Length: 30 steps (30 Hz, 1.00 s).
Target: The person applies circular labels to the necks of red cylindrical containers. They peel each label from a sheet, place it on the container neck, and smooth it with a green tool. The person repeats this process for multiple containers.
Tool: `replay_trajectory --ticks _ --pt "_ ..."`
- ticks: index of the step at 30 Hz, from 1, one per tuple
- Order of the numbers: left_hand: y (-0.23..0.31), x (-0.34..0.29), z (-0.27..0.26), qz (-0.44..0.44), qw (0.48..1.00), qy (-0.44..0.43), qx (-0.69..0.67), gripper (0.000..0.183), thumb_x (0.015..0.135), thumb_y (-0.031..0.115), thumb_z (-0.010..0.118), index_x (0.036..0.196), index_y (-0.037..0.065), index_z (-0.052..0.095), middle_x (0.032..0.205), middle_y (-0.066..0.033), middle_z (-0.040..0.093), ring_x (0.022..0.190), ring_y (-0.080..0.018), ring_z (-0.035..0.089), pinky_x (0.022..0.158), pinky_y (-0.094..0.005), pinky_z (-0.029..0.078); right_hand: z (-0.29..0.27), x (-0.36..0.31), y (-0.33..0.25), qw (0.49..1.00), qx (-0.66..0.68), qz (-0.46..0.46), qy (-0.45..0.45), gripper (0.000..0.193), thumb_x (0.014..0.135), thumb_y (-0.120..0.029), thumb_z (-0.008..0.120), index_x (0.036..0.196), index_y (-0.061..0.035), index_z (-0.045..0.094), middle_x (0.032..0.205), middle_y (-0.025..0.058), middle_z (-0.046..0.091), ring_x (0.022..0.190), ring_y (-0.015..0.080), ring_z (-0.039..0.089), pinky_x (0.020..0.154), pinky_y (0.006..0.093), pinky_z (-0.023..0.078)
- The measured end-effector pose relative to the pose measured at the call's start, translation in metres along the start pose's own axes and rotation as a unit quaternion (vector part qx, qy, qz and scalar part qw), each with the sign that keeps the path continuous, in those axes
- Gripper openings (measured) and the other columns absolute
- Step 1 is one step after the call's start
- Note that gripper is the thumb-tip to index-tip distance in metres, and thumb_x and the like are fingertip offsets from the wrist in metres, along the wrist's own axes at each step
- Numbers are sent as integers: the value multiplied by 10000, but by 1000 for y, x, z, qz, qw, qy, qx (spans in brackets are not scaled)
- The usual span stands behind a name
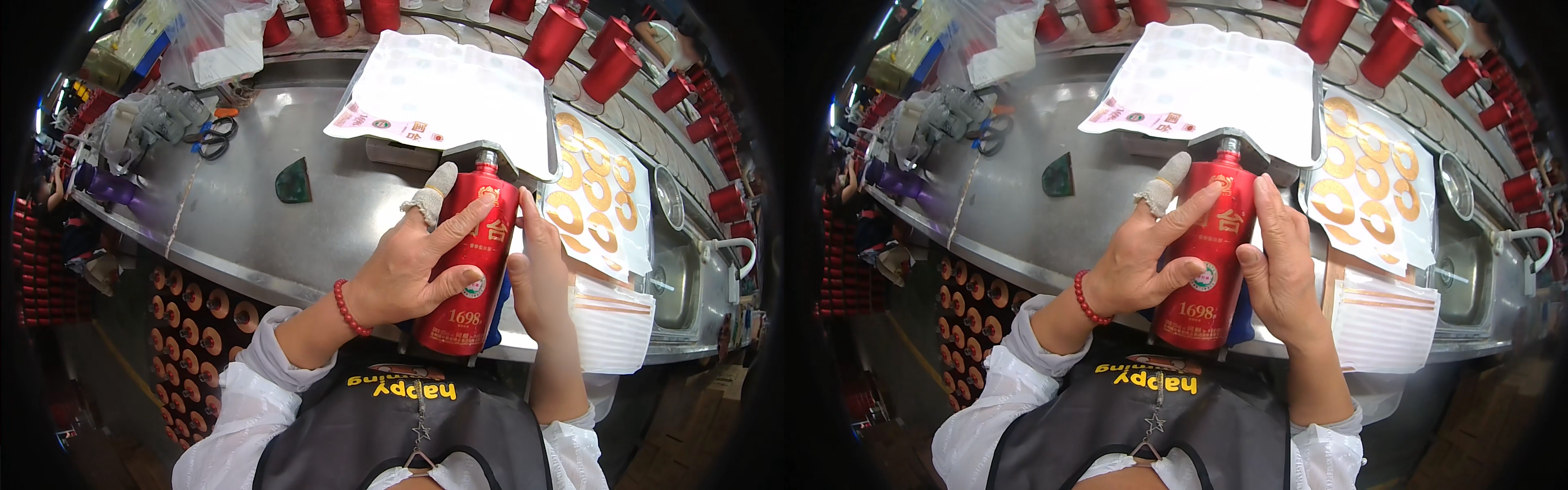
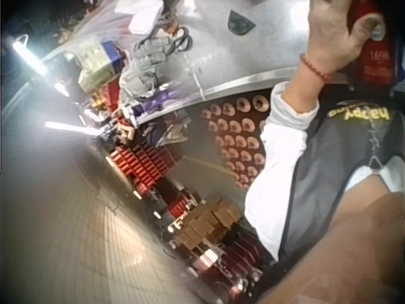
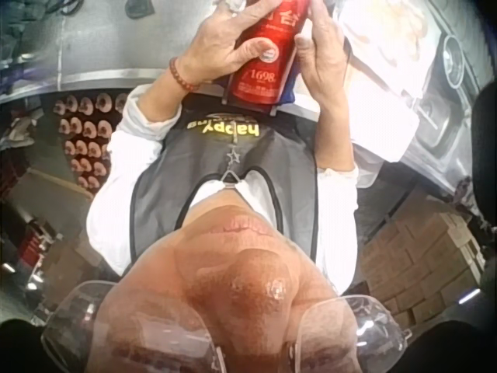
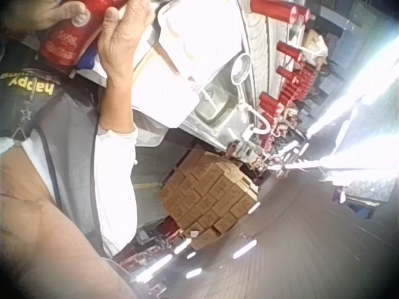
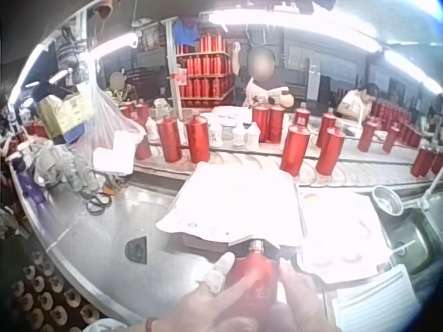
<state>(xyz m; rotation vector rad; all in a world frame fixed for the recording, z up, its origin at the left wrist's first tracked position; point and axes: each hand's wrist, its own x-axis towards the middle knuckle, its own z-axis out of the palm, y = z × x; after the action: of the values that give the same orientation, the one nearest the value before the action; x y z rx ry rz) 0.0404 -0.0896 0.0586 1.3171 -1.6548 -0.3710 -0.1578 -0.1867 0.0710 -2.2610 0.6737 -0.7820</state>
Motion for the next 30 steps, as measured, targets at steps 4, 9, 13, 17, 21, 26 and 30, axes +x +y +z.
replay_trajectory --ticks 4,9,13,17,21,26,30 --pt "2 2 -2 -5 1000 -24 -6 641 956 429 648 1474 82 502 1545 -373 277 1429 -492 323 1162 -465 291 -2 -1 11 999 44 19 -8 569 1009 -251 588 1501 -16 425 1495 264 446 1221 376 507 1068 435 382" --pt "0 -1 -2 -13 1000 -21 -6 623 955 406 656 1468 84 512 1556 -362 266 1432 -483 326 1165 -462 288 1 0 4 996 -77 -53 -16 504 1001 -262 597 1461 -76 511 1537 264 387 1172 355 499 1046 425 393" --pt "-3 -1 -3 -13 1000 -20 -20 626 951 408 658 1467 86 514 1566 -352 257 1443 -469 316 1169 -462 282 2 -1 3 992 -111 -55 -23 479 1004 -279 588 1443 -92 541 1558 259 356 1159 349 489 1038 420 399" --pt "-7 -3 -3 -22 998 -18 -53 679 944 461 652 1483 81 490 1572 -341 258 1459 -460 290 1181 -464 254 0 -1 8 996 -77 -42 -20 512 1014 -277 573 1476 -75 490 1544 260 383 1206 363 494 1060 425 388" --pt "-9 -7 -2 0 998 -24 -63 750 930 531 640 1499 76 462 1585 -329 237 1475 -459 256 1195 -468 219 0 0 16 999 -6 -27 -17 531 1022 -242 561 1502 -51 438 1536 249 408 1259 355 500 1090 409 374" --pt "-11 -15 -3 37 997 -70 -17 860 873 610 668 1513 83 439 1615 -318 149 1500 -459 182 1206 -491 182 -2 -5 20 999 -10 -36 -15 525 1017 -278 573 1485 -64 470 1508 257 442 1295 359 512 1095 402 384" --pt "-17 -18 -6 47 995 -91 -2 889 844 608 700 1529 113 423 1627 -311 100 1511 -456 140 1209 -508 174 1 -2 22 997 -20 -74 -17 537 1004 -342 593 1480 -112 494 1490 277 452 1270 363 528 1071 402 406"
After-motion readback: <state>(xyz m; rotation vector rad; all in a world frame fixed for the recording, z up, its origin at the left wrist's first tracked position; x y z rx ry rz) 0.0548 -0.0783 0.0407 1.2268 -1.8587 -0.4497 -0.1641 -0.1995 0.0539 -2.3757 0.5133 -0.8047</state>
